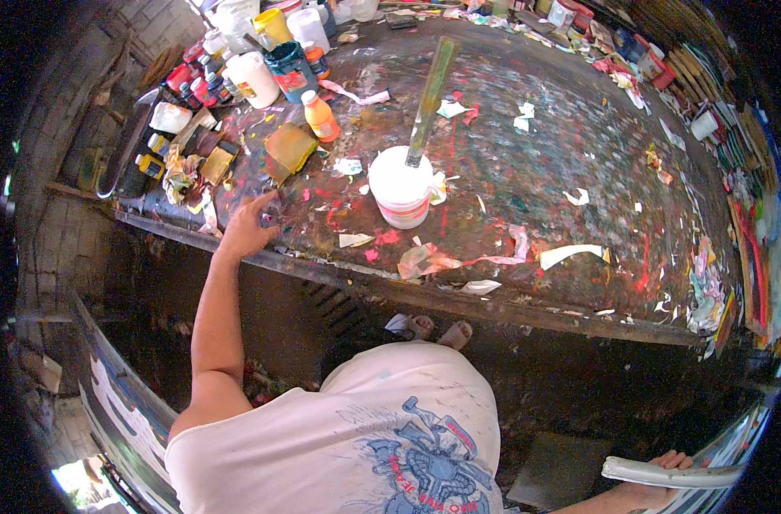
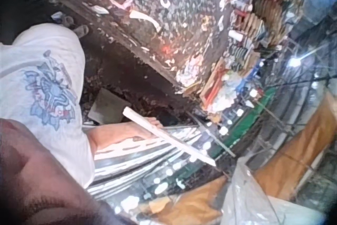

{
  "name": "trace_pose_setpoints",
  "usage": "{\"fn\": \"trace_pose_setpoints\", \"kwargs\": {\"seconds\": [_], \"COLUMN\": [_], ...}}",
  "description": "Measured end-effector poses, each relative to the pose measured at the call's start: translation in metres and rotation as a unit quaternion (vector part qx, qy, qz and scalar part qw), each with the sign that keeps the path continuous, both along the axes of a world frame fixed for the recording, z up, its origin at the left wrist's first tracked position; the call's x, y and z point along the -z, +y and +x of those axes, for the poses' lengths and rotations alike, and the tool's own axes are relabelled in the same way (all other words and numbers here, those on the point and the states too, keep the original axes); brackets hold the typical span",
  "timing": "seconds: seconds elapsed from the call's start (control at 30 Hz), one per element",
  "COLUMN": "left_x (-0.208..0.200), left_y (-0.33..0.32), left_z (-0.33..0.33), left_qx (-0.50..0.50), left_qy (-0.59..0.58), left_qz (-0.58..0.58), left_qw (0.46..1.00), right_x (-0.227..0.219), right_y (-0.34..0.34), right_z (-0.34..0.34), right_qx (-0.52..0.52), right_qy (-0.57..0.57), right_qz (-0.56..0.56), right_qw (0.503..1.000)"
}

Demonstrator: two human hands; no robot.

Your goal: The person applies masking tape across a screen printing frame to create a straight edge, then retrieves a white paste and a brush. They stir the paste and apply it to the taped area of the frame.

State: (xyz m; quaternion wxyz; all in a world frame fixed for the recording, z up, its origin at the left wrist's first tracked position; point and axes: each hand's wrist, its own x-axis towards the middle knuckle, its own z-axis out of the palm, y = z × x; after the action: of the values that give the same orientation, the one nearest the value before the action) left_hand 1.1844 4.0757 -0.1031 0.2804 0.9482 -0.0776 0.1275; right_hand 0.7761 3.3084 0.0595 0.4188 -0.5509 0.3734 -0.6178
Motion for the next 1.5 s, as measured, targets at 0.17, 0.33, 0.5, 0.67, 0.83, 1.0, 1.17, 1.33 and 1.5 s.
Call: {"fn": "trace_pose_setpoints", "kwargs": {"seconds": [0.17,0.33,0.5,0.67,0.83,1.0,1.17,1.33,1.5], "left_x": [0.003,0.015,0.027,0.038,0.05,0.0,-0.02,0.001,-0.039], "left_y": [0.017,0.012,0.007,0.0,0.011,0.004,0.014,0.086,0.021], "left_z": [0.004,0.009,0.022,0.036,0.041,0.044,0.033,0.025,0.015], "left_qx": [-0.1,-0.09,-0.088,-0.088,-0.073,-0.124,-0.158,-0.111,-0.173], "left_qy": [0.154,0.138,0.213,0.258,0.204,0.246,0.256,0.17,-0.034], "left_qz": [-0.405,-0.318,-0.322,-0.234,-0.008,0.155,0.241,0.039,0.046], "left_qw": [0.896,0.934,0.918,0.933,0.976,0.949,0.923,0.978,0.983], "right_x": [-0.002,0.002,0.014,0.018,0.015,0.017,0.009,0.034,0.022], "right_y": [0.01,0.002,-0.026,-0.025,-0.004,0.009,0.038,-0.016,0.004], "right_z": [0.005,0.004,-0.016,-0.02,-0.015,-0.017,0.008,-0.026,-0.002], "right_qx": [-0.008,-0.032,-0.199,-0.262,-0.18,-0.201,-0.175,-0.26,-0.179], "right_qy": [0.017,0.023,-0.039,-0.04,-0.013,-0.005,-0.021,-0.026,-0.046], "right_qz": [-0.025,-0.024,-0.022,-0.036,-0.028,-0.038,-0.027,-0.039,-0.006], "right_qw": [1.0,0.999,0.979,0.964,0.983,0.979,0.984,0.964,0.983]}}
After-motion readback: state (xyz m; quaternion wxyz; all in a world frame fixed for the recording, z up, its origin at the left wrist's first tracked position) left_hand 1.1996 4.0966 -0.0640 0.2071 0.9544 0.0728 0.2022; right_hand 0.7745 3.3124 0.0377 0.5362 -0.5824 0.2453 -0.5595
